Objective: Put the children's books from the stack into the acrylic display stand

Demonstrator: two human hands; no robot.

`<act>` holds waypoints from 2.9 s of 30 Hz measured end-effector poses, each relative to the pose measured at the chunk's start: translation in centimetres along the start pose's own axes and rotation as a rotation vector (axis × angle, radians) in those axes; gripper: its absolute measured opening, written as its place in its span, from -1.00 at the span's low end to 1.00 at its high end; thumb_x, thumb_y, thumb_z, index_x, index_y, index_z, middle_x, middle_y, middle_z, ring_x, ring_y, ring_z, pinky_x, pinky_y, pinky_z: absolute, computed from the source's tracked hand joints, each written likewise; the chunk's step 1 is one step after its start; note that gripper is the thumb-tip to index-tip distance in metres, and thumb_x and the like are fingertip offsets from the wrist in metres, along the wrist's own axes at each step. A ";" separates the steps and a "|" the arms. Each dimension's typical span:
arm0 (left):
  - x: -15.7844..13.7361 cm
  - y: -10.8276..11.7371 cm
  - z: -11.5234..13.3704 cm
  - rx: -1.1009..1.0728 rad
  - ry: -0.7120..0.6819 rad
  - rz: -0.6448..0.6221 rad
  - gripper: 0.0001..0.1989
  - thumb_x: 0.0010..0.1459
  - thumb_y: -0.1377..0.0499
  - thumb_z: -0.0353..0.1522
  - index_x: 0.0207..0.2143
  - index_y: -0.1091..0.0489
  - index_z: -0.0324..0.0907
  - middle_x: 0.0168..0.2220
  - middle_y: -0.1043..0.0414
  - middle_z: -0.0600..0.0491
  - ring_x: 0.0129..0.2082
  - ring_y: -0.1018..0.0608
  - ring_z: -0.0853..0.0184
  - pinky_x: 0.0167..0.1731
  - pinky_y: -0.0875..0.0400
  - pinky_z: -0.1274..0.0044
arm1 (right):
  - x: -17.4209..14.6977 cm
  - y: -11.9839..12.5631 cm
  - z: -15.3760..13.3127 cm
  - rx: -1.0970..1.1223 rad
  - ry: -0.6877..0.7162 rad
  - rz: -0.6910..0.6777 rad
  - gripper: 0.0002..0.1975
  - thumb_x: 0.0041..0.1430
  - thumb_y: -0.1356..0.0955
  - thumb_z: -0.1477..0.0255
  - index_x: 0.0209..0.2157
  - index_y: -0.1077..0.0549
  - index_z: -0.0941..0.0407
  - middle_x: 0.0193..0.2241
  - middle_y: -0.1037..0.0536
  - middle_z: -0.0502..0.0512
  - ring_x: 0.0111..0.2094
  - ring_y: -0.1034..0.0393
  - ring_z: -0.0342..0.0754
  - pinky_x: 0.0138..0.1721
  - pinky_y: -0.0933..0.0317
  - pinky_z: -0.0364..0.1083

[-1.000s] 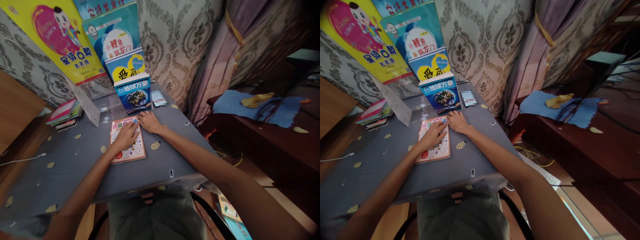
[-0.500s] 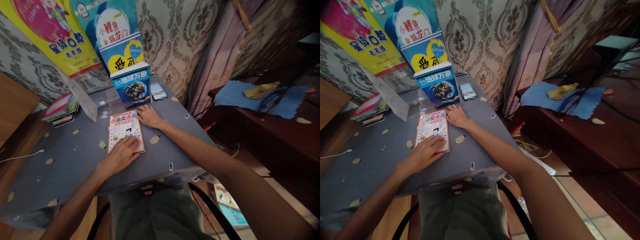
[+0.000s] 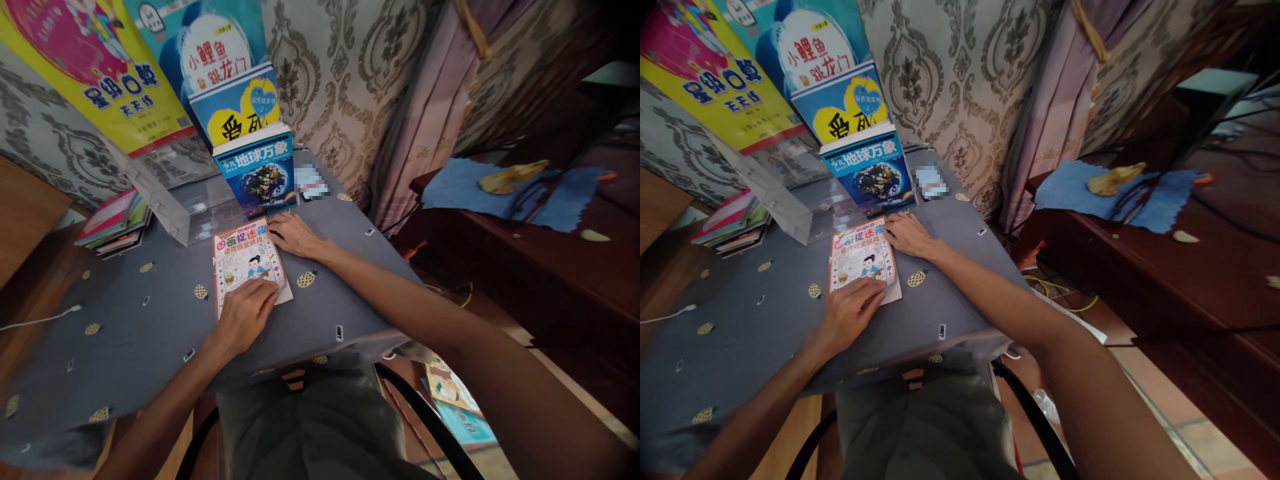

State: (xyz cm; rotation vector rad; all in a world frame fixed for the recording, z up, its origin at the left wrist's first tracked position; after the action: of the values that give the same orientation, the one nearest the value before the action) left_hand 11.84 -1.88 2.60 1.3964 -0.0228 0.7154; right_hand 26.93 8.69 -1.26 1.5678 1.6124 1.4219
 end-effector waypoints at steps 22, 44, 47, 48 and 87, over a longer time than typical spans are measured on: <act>0.4 -0.8 0.5 0.037 0.076 -0.192 -0.77 0.37 -0.03 -0.39 -0.19 -0.50 -0.17 -0.16 -0.57 -0.02 -0.14 -0.57 0.20 -0.13 -0.53 0.31 | -0.3 0.1 -0.1 -0.003 -0.001 -0.021 -0.70 0.41 -0.23 0.41 0.02 -0.51 0.16 0.09 -0.53 0.21 0.12 -0.31 0.12 0.04 -0.14 0.08; -2.1 -2.3 1.2 0.143 0.082 -0.255 -0.54 0.28 -0.01 -0.55 0.18 -0.33 -0.09 -0.02 -0.39 -0.07 0.00 -0.45 0.16 0.03 -0.47 0.22 | -2.9 -0.3 -3.1 -0.098 0.007 -0.042 -0.58 0.37 -0.22 0.39 0.16 -0.39 0.28 0.23 -0.37 0.39 0.17 -0.26 0.22 0.15 -0.14 0.18; -2.5 -2.0 0.9 0.081 0.076 -0.226 -0.55 0.29 0.00 -0.55 0.18 -0.32 -0.09 -0.01 -0.41 -0.07 0.03 -0.45 0.16 0.05 -0.46 0.23 | -5.8 -0.4 -4.7 -0.060 0.068 -0.070 -0.53 0.37 -0.22 0.35 0.22 -0.33 0.26 0.26 -0.32 0.40 0.26 -0.20 0.20 0.25 -0.08 0.20; -2.6 -1.8 0.7 0.048 0.073 -0.213 -0.56 0.30 0.00 -0.54 0.17 -0.33 -0.09 -0.01 -0.43 -0.06 0.04 -0.46 0.17 0.06 -0.46 0.24 | -6.8 -0.3 -5.0 -0.041 0.083 -0.075 -0.51 0.37 -0.22 0.34 0.24 -0.31 0.24 0.27 -0.31 0.39 0.29 -0.17 0.19 0.27 -0.06 0.21; -0.6 -3.2 -14.8 0.234 0.528 -0.093 -0.50 0.38 0.05 -0.19 0.27 -0.30 -0.18 0.37 -0.14 -0.22 0.40 -0.11 -0.11 0.27 -0.09 0.02 | -0.8 -2.0 -4.4 -0.101 -0.225 -0.126 -0.34 0.37 -0.26 0.22 0.32 -0.17 0.37 0.38 -0.05 0.50 0.41 0.09 0.24 0.36 0.13 0.17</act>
State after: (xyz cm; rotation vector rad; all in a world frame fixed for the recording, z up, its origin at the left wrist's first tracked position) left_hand 7.12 11.17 -3.56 1.3790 0.5522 1.0123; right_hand 22.45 6.84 -1.75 1.4824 1.4564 1.1955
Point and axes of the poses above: each hand's wrist, its own x-axis towards the middle knuckle, its own y-axis out of the back of the hand, z = x × y, the point moved 7 cm from there along x, towards the middle knuckle
